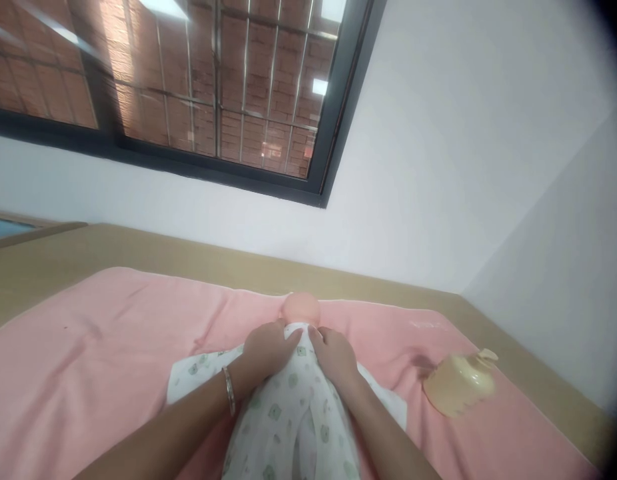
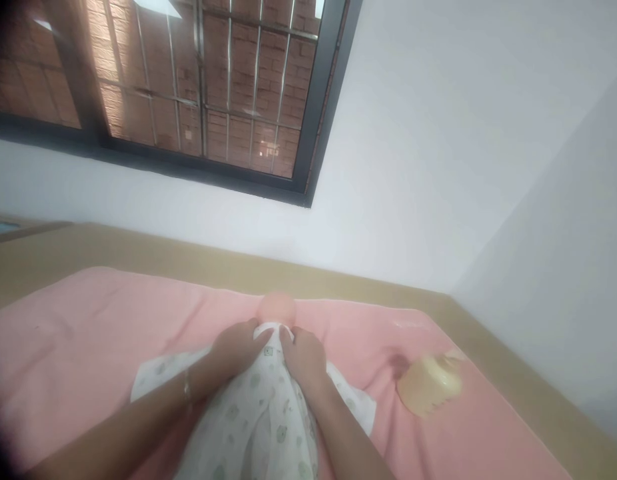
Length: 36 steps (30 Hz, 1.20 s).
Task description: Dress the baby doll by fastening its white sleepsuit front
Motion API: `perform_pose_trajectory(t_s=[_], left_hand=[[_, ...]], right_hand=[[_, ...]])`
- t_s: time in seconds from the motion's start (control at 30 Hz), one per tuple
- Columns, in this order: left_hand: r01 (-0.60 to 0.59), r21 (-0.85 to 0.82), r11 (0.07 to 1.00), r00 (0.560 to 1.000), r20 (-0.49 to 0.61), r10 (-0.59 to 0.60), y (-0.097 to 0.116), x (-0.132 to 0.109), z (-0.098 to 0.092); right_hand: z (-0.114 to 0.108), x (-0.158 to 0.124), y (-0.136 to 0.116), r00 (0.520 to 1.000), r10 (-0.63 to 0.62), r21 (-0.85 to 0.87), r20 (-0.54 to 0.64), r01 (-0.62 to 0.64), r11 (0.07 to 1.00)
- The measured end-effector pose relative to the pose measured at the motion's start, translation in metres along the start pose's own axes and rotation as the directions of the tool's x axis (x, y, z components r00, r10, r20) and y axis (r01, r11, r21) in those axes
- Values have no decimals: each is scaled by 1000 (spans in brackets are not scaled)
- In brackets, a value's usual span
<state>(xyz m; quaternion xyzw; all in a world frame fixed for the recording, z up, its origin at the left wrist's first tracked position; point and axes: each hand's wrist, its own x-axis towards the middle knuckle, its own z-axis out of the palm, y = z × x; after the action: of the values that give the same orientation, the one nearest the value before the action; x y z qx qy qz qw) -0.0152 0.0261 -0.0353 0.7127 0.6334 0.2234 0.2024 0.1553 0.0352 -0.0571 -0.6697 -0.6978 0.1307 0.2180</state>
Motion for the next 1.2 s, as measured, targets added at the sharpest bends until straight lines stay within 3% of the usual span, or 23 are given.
perform_pose_trajectory(t_s=[0.27,0.43,0.53,0.63,0.73,0.83,0.93,1.1,1.2], left_hand=[[-7,30,1000,999,-33,8,-3,1,2],[-31,88,996,996,-80,38,-4,0,5],[-120,223,967,984,-101,145,-2,-1,3],[-221,377,899,969,-20,247,6,-5,2],[-227,461,858,966,-4,258,14,-13,5],[-243,483,842,957,-22,289,14,-16,10],[-257,427,867,958,-9,288,5,-11,7],[-158,232,960,987,41,153,-5,-3,-2],[-177,334,926,983,10,185,2,-8,5]], right_hand=[[-3,0,-3,999,-2,-48,36,4,999],[-16,-12,-18,995,-25,-141,93,38,989],[-23,-29,-30,978,-171,-228,119,194,954],[-23,-39,-35,938,-322,-217,127,343,914],[-23,-31,-31,974,-196,-172,111,213,962],[-27,-19,-25,980,-72,-85,186,89,992],[-34,-21,-26,971,-89,-61,220,105,993],[-44,-32,-32,973,-126,-55,195,139,989],[-44,-24,-26,962,-96,-3,257,101,995]])
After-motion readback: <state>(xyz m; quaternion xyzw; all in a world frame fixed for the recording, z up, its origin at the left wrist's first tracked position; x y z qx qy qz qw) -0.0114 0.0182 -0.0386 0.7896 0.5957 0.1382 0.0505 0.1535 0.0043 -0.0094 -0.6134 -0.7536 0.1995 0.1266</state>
